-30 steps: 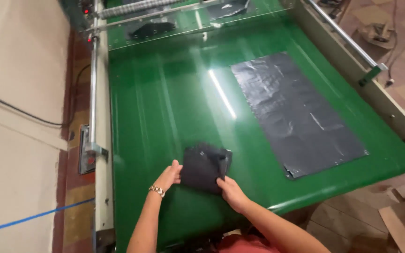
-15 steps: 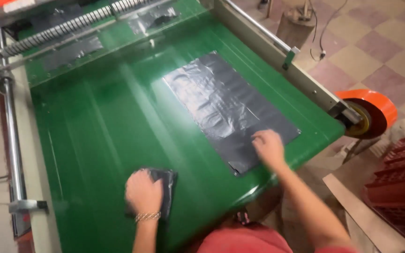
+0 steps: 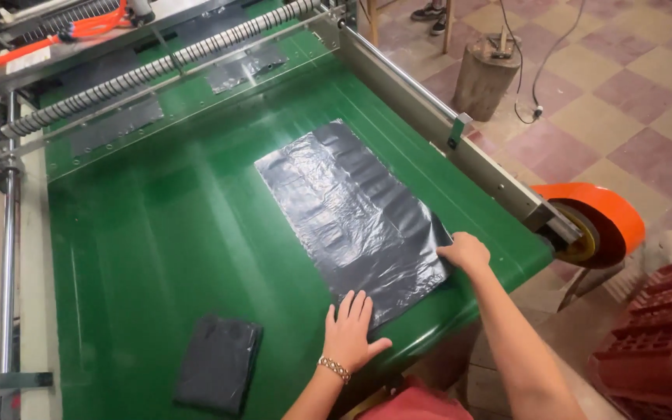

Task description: Folding plastic bags coming off a conveyor belt and placing them into a storage crate.

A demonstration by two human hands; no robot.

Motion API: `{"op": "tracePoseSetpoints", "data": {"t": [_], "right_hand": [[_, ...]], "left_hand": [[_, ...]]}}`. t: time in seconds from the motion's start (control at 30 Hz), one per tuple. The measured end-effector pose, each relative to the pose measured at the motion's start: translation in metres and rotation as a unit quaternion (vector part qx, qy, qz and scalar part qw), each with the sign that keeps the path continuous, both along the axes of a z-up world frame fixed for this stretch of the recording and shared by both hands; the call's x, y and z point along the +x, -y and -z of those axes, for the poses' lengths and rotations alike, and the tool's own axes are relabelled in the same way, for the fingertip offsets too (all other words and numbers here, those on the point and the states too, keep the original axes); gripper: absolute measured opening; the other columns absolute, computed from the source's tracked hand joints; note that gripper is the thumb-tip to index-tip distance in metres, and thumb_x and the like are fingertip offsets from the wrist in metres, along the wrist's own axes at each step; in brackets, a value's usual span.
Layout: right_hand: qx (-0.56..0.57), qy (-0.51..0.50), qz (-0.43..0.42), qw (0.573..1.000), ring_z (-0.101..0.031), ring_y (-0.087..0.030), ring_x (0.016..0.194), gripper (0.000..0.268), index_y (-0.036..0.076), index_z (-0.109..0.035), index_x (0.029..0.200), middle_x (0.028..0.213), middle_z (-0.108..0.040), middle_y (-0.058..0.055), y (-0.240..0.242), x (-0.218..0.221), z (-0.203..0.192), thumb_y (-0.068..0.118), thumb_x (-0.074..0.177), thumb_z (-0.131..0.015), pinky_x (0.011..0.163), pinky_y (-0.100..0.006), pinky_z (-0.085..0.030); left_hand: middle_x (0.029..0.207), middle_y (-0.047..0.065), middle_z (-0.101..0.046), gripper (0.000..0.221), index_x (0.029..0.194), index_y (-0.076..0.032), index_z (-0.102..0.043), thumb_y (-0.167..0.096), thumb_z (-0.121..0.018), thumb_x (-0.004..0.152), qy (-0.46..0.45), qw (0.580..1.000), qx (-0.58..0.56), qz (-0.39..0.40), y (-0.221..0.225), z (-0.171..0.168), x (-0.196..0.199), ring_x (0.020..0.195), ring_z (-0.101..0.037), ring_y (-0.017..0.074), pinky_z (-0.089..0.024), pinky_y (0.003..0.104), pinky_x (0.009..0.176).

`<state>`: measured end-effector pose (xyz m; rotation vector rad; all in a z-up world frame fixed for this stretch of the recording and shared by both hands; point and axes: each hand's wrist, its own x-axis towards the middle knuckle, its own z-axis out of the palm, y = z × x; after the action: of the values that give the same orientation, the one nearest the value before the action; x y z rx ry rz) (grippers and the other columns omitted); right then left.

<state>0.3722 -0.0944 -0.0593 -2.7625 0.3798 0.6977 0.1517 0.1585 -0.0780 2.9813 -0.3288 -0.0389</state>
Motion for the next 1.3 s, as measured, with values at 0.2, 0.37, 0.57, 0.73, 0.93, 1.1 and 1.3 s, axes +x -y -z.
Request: {"op": "tracePoseSetpoints", "data": {"t": [0.2,0.37,0.57,0.73,0.93,1.1,1.3], "right_hand": [[0.306,0.169,0.046,0.936,-0.067,-0.027,0.102,0.059,0.008,-0.054,0.130,0.119,-0.068,-0.012,0.001,-0.003,-0.013,0.030,0.078,-0.069,0.089,-0.039,-0.049],[0.463,0.268,-0.142,0.833,-0.058,-0.020,0.128,0.033,0.015,-0.066,0.119,0.136,-0.064,-0.007,0.025,-0.011,0.001,0.020,0.086,-0.068,0.109,-0.034,-0.038],[0.672,-0.200,-0.101,0.705,-0.073,-0.021,0.082,0.059,0.002,-0.054,0.139,0.114,-0.071,-0.017,0.084,-0.070,-0.046,-0.008,0.080,-0.054,0.084,-0.040,-0.067],[0.588,-0.125,-0.185,0.777,-0.071,-0.021,0.083,0.062,0.007,-0.063,0.126,0.097,-0.074,-0.011,0.055,-0.036,-0.041,-0.015,0.071,-0.044,0.067,-0.029,-0.051],[0.226,0.159,-0.254,0.927,-0.062,-0.019,0.081,0.020,0.024,-0.069,0.081,0.079,-0.064,0.001,-0.070,0.082,-0.020,0.041,0.077,-0.078,0.074,-0.036,-0.045],[0.172,0.194,-0.265,0.929,-0.066,-0.035,0.100,0.019,0.020,-0.071,0.098,0.100,-0.062,-0.009,-0.154,0.153,0.004,0.026,0.080,-0.069,0.087,-0.047,-0.055],[0.118,0.173,-0.284,0.936,-0.068,-0.027,0.104,0.027,0.027,-0.070,0.105,0.104,-0.063,-0.002,-0.182,0.196,0.048,0.041,0.082,-0.071,0.088,-0.042,-0.057]], "left_hand": [[0.144,0.009,-0.049,0.098,0.138,-0.011,-0.050,-0.086,-0.060,0.075,0.080,0.992,0.059,-0.083,0.024,0.021,0.010,0.136,-0.040,0.0328,-0.039,0.056,0.101],[0.076,0.001,-0.055,0.009,0.082,-0.017,-0.055,-0.017,-0.060,0.074,0.200,0.978,0.004,-0.058,-0.001,0.001,0.012,0.072,-0.055,0.0270,-0.046,0.041,0.049],[0.084,0.007,-0.068,0.025,0.091,-0.017,-0.054,-0.041,-0.062,0.095,-0.144,0.967,-0.210,-0.006,-0.056,-0.038,-0.044,0.078,-0.065,0.0351,-0.045,0.045,0.062],[0.077,-0.004,-0.070,0.016,0.084,-0.016,-0.070,-0.032,-0.073,0.085,-0.112,0.916,-0.366,-0.122,-0.092,-0.086,-0.015,0.072,-0.061,0.0100,-0.047,0.029,0.069],[0.112,0.013,-0.074,0.041,0.111,-0.006,-0.074,-0.035,-0.077,0.082,0.004,0.847,-0.420,-0.327,-0.168,-0.045,0.099,0.109,-0.068,0.0227,-0.049,0.037,0.098],[0.101,0.012,-0.076,0.034,0.106,-0.012,-0.074,-0.042,-0.069,0.092,0.025,0.840,-0.381,-0.385,-0.235,0.033,0.177,0.102,-0.071,0.0303,-0.056,0.044,0.086],[0.115,0.020,-0.072,0.044,0.125,-0.009,-0.062,-0.039,-0.063,0.094,-0.012,0.877,-0.257,-0.405,-0.237,0.052,0.194,0.111,-0.068,0.0349,-0.056,0.047,0.093]]}}
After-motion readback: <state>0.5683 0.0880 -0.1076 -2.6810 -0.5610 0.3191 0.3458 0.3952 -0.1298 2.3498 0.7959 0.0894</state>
